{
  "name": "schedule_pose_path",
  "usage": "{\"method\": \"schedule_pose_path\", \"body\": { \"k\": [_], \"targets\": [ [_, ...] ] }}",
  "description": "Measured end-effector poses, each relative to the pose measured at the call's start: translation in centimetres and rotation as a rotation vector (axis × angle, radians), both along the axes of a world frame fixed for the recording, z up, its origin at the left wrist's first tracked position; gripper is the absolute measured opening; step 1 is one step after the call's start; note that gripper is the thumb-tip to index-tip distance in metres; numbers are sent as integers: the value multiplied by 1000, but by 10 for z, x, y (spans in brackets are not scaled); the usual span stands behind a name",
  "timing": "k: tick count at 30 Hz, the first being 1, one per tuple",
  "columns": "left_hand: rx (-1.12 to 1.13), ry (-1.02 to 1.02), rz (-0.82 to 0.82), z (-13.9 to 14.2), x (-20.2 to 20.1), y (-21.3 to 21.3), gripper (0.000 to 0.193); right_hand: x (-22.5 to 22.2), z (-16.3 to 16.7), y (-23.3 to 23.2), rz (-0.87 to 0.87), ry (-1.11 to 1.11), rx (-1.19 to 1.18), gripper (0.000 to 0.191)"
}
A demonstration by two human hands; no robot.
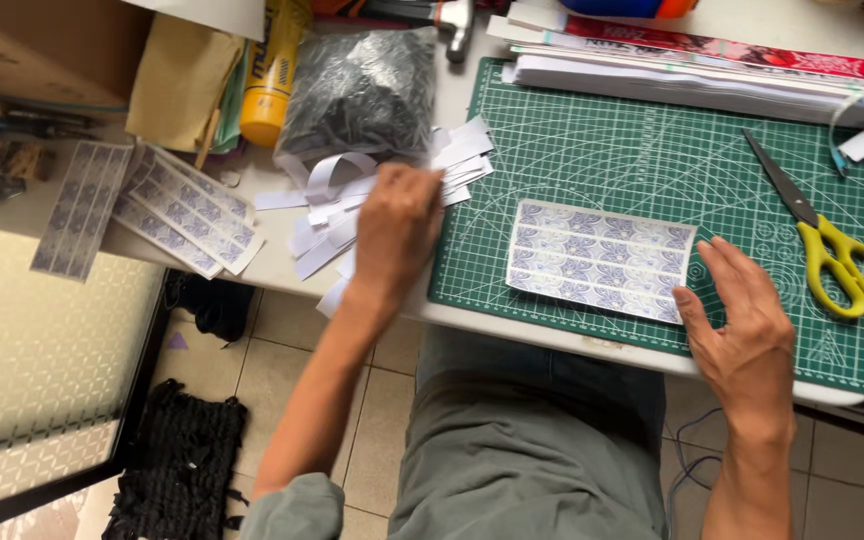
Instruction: The person aligns printed paper strips in rows on a white backing sheet on a cutting mat, then pulls green masking tape from a roll, lays tape strips across the rows to hold them, presses the tape down, and lifts the finished taped sheet.
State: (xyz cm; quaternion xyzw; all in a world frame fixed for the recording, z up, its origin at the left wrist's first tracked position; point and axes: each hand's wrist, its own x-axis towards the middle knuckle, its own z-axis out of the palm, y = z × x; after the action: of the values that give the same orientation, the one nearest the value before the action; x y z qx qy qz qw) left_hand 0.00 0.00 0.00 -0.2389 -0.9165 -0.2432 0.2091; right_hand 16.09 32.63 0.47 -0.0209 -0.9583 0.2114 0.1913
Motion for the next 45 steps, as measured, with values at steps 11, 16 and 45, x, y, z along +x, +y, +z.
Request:
{"method": "schedule_pose_path", "body": {
  "k": [11, 16, 45],
  "targets": [
    [-171, 17, 5, -11, -14, -8, 26, 3, -10, 8, -1, -19, 12, 51],
    [34, 75, -6, 2, -1, -10, 19, 8, -16, 13, -2, -17, -12, 53],
    [631, -1389, -540, 14, 126, 41, 25, 53, -17, -16, -56, -86, -1057, 15]
  ]
}}
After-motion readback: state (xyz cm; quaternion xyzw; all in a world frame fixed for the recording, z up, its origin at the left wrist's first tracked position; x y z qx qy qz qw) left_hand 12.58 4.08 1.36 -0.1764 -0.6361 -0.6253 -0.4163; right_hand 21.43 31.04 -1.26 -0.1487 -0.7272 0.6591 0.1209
